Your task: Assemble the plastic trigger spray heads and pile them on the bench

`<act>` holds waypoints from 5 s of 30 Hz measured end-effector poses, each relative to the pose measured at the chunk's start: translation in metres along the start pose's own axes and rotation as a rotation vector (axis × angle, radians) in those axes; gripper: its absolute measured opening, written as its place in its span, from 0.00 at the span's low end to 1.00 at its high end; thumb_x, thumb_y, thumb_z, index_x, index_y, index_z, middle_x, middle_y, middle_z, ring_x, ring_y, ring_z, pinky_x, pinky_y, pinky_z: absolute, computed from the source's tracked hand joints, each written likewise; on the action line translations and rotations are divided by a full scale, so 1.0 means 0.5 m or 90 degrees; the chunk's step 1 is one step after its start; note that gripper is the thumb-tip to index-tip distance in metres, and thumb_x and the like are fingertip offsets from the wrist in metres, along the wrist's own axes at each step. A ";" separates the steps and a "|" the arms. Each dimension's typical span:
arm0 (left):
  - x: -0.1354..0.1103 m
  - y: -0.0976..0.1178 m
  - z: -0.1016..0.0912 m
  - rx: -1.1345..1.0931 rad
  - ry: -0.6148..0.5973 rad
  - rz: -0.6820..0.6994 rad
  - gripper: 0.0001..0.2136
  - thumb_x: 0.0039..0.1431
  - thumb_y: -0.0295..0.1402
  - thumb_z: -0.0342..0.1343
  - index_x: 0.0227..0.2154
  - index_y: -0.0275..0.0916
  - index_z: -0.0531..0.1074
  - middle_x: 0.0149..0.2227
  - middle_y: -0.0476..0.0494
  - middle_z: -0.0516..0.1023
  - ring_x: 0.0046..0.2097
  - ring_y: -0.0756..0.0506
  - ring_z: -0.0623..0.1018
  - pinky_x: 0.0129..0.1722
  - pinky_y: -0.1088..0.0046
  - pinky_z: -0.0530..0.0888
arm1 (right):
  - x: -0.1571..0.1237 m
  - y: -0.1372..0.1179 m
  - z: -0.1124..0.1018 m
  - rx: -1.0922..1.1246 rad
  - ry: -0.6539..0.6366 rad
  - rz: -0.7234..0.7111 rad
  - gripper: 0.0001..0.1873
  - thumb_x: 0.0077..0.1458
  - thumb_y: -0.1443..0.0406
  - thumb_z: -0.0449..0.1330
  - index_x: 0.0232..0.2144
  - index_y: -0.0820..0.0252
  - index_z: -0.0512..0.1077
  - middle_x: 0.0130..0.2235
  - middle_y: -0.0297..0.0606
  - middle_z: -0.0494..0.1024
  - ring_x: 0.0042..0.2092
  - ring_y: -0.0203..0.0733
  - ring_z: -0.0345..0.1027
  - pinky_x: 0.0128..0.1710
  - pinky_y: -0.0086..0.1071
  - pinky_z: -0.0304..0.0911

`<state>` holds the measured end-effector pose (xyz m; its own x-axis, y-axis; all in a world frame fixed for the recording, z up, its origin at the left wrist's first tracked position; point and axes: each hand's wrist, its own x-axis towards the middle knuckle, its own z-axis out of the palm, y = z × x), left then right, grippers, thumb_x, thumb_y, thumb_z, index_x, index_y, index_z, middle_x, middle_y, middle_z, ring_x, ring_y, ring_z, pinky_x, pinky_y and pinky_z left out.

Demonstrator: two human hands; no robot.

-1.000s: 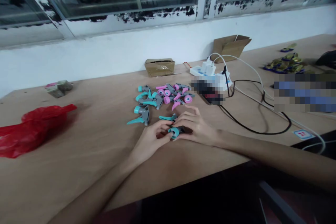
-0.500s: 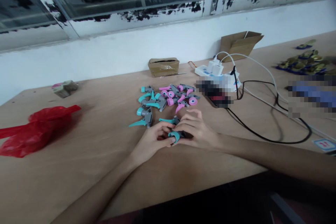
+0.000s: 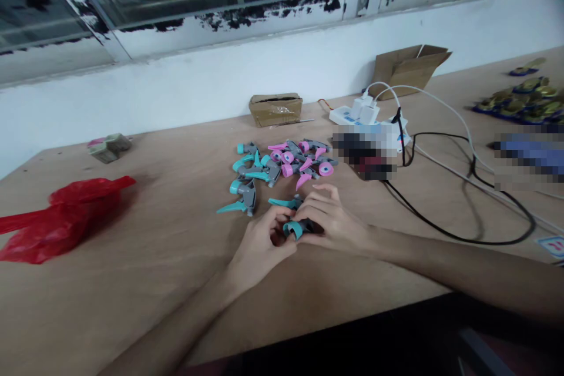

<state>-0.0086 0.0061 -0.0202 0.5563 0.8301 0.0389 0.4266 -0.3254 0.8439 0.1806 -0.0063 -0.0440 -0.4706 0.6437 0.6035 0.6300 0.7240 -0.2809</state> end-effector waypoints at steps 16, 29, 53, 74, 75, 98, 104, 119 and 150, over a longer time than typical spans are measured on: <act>0.018 -0.010 -0.022 -0.169 -0.122 -0.044 0.13 0.51 0.32 0.58 0.41 0.41 0.68 0.33 0.50 0.71 0.33 0.50 0.71 0.32 0.75 0.69 | -0.008 -0.005 0.003 0.067 0.048 0.027 0.12 0.52 0.56 0.60 0.33 0.58 0.70 0.32 0.32 0.75 0.38 0.37 0.67 0.55 0.42 0.42; -0.003 0.020 0.000 0.072 0.007 -0.003 0.15 0.50 0.26 0.51 0.42 0.41 0.65 0.27 0.54 0.71 0.24 0.53 0.67 0.25 0.78 0.67 | -0.004 -0.001 0.000 0.045 0.012 0.036 0.11 0.56 0.57 0.56 0.33 0.60 0.69 0.31 0.33 0.73 0.39 0.38 0.65 0.55 0.41 0.41; -0.006 0.024 0.002 0.048 -0.064 -0.008 0.13 0.50 0.27 0.55 0.41 0.42 0.67 0.28 0.55 0.69 0.27 0.53 0.68 0.27 0.79 0.65 | -0.018 -0.001 -0.009 0.060 0.038 -0.024 0.14 0.54 0.54 0.57 0.30 0.60 0.69 0.30 0.32 0.74 0.35 0.35 0.66 0.53 0.41 0.44; -0.026 0.031 0.007 0.197 -0.045 0.043 0.17 0.46 0.23 0.49 0.42 0.38 0.64 0.26 0.51 0.72 0.26 0.50 0.72 0.26 0.74 0.69 | -0.018 -0.008 -0.009 0.011 0.016 -0.025 0.15 0.56 0.54 0.54 0.31 0.60 0.67 0.29 0.33 0.71 0.34 0.37 0.64 0.52 0.41 0.45; -0.026 0.031 0.007 0.193 -0.041 0.042 0.17 0.46 0.23 0.49 0.42 0.38 0.64 0.26 0.51 0.72 0.26 0.50 0.72 0.26 0.75 0.69 | -0.018 -0.009 -0.009 0.014 0.015 -0.023 0.15 0.56 0.54 0.54 0.31 0.60 0.67 0.29 0.33 0.71 0.35 0.37 0.65 0.52 0.41 0.45; -0.029 0.017 0.014 0.409 0.146 0.117 0.04 0.55 0.29 0.51 0.29 0.40 0.71 0.33 0.48 0.73 0.35 0.48 0.74 0.33 0.73 0.70 | -0.010 -0.036 -0.011 -0.079 0.006 0.089 0.07 0.51 0.62 0.59 0.29 0.60 0.67 0.29 0.33 0.73 0.36 0.40 0.65 0.51 0.40 0.45; -0.028 0.017 0.013 0.439 0.123 0.132 0.06 0.55 0.29 0.51 0.28 0.39 0.72 0.30 0.48 0.73 0.32 0.49 0.73 0.30 0.74 0.69 | -0.012 -0.036 -0.010 -0.057 0.010 0.126 0.07 0.50 0.61 0.59 0.29 0.59 0.66 0.29 0.33 0.74 0.35 0.40 0.66 0.52 0.41 0.45; -0.015 0.016 -0.018 0.366 0.223 0.103 0.05 0.54 0.28 0.51 0.25 0.39 0.69 0.28 0.50 0.69 0.29 0.51 0.70 0.31 0.74 0.67 | -0.012 -0.027 -0.017 -0.039 -0.013 0.165 0.13 0.50 0.54 0.61 0.33 0.57 0.71 0.33 0.34 0.77 0.40 0.42 0.68 0.52 0.42 0.45; -0.027 0.032 0.000 0.224 0.163 0.127 0.03 0.52 0.26 0.55 0.27 0.38 0.66 0.24 0.54 0.62 0.24 0.55 0.65 0.24 0.82 0.64 | -0.005 -0.030 -0.025 0.153 0.014 0.148 0.12 0.50 0.61 0.63 0.39 0.56 0.71 0.36 0.32 0.78 0.41 0.37 0.70 0.52 0.40 0.52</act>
<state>-0.0093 -0.0103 -0.0072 0.4767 0.8066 0.3494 0.5700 -0.5862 0.5758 0.1799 -0.0220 -0.0320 -0.3167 0.7945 0.5181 0.5542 0.5983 -0.5787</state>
